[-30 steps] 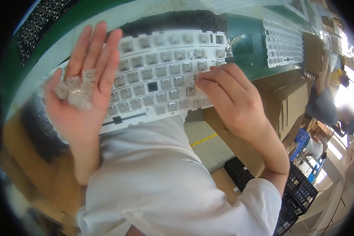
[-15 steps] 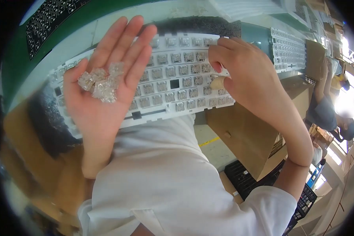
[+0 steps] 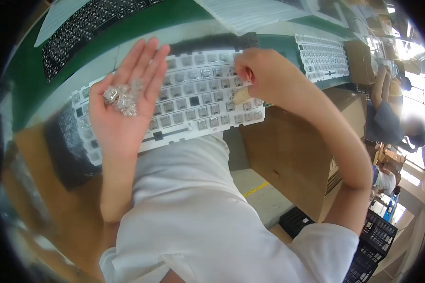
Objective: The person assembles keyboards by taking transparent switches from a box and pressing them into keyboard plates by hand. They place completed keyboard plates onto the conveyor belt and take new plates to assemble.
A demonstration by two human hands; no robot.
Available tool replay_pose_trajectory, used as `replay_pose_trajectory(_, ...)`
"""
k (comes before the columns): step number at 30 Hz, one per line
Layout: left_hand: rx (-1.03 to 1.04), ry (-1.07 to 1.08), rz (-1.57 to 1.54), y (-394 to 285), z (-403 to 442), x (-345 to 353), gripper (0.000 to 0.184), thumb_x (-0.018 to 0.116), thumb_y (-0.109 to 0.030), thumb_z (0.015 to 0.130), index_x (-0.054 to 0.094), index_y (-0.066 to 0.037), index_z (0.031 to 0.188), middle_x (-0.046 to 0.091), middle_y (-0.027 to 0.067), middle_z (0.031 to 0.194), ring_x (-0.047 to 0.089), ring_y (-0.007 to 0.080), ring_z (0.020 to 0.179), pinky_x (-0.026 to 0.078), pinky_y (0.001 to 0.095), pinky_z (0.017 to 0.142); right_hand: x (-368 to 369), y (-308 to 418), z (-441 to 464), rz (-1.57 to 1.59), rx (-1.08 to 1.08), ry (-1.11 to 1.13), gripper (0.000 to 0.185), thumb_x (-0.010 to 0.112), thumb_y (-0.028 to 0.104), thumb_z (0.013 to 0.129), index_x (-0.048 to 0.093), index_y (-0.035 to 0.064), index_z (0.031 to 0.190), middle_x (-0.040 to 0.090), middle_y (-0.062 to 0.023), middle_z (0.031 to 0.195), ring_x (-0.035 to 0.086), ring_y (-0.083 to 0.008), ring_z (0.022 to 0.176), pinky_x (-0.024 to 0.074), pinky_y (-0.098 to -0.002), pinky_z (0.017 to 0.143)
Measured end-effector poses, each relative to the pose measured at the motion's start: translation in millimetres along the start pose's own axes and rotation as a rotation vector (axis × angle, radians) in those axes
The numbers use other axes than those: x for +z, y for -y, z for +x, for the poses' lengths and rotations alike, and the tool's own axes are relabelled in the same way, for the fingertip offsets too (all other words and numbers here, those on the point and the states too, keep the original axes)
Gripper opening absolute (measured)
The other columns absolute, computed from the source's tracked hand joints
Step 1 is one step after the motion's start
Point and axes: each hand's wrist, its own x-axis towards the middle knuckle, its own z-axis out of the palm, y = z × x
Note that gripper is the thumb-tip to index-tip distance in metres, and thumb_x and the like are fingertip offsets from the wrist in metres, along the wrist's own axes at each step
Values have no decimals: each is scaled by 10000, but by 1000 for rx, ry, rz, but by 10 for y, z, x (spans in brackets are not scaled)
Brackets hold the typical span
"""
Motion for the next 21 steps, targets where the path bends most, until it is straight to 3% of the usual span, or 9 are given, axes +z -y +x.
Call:
replay_pose_trajectory(5, 5, -31, -14, 36, -14, 43, 594, 332, -183, 843, 200, 144, 1321, 225, 280, 1393, 194, 377, 1327, 192, 424, 1112, -57, 26, 212, -239, -107, 139, 134, 578, 9, 580, 461, 38, 638, 512, -103, 683, 523, -289, 730, 417, -369, 570)
replay_pose_trajectory(6, 22, -48, -1, 39, -12, 54, 605, 343, -179, 839, 185, 143, 1327, 212, 279, 1399, 169, 380, 1334, 183, 431, 1114, -132, 130, 264, -251, 43, 284, 115, 590, 32, 585, 492, 52, 640, 523, -94, 679, 535, -283, 753, 434, -373, 612)
replay_pose_trajectory(9, 37, -56, 3, 47, -11, 51, 614, 356, -180, 835, 183, 140, 1329, 210, 276, 1402, 159, 377, 1338, 177, 430, 1116, -91, 112, 245, -273, -5, 224, 106, 597, 40, 585, 519, 57, 654, 543, -79, 701, 542, -280, 758, 442, -368, 633)
replay_pose_trajectory(12, 41, -67, -1, 50, -19, 50, 620, 374, -182, 832, 191, 138, 1330, 205, 273, 1405, 153, 375, 1341, 167, 429, 1117, -132, 148, 272, -268, 9, 310, 104, 592, 34, 596, 536, 59, 680, 556, -69, 714, 547, -275, 754, 444, -366, 639)
replay_pose_trajectory(15, 38, -57, -17, 42, -26, 51, 623, 373, -190, 833, 191, 137, 1331, 204, 273, 1407, 158, 374, 1340, 164, 425, 1118, -10, 28, 64, -296, -136, 93, 165, 583, 58, 689, 622, 108, 841, 606, -93, 844, 593, -260, 747, 471, -344, 624)
replay_pose_trajectory(18, 28, -57, 1, 33, -30, 40, 625, 362, -210, 838, 194, 134, 1332, 208, 272, 1406, 165, 371, 1339, 166, 417, 1118, 131, 192, -305, -224, 0, -67, 172, 563, 42, 703, 612, 83, 863, 584, -89, 858, 576, -249, 789, 462, -324, 668)
replay_pose_trajectory(21, 33, -98, 79, 53, -23, 88, 643, 421, -151, 812, 176, 125, 1340, 190, 257, 1417, 130, 376, 1346, 154, 435, 1119, 332, 173, -442, -312, -180, -399, 199, 571, 33, 669, 602, 41, 865, 569, -73, 831, 562, -229, 795, 454, -317, 696)
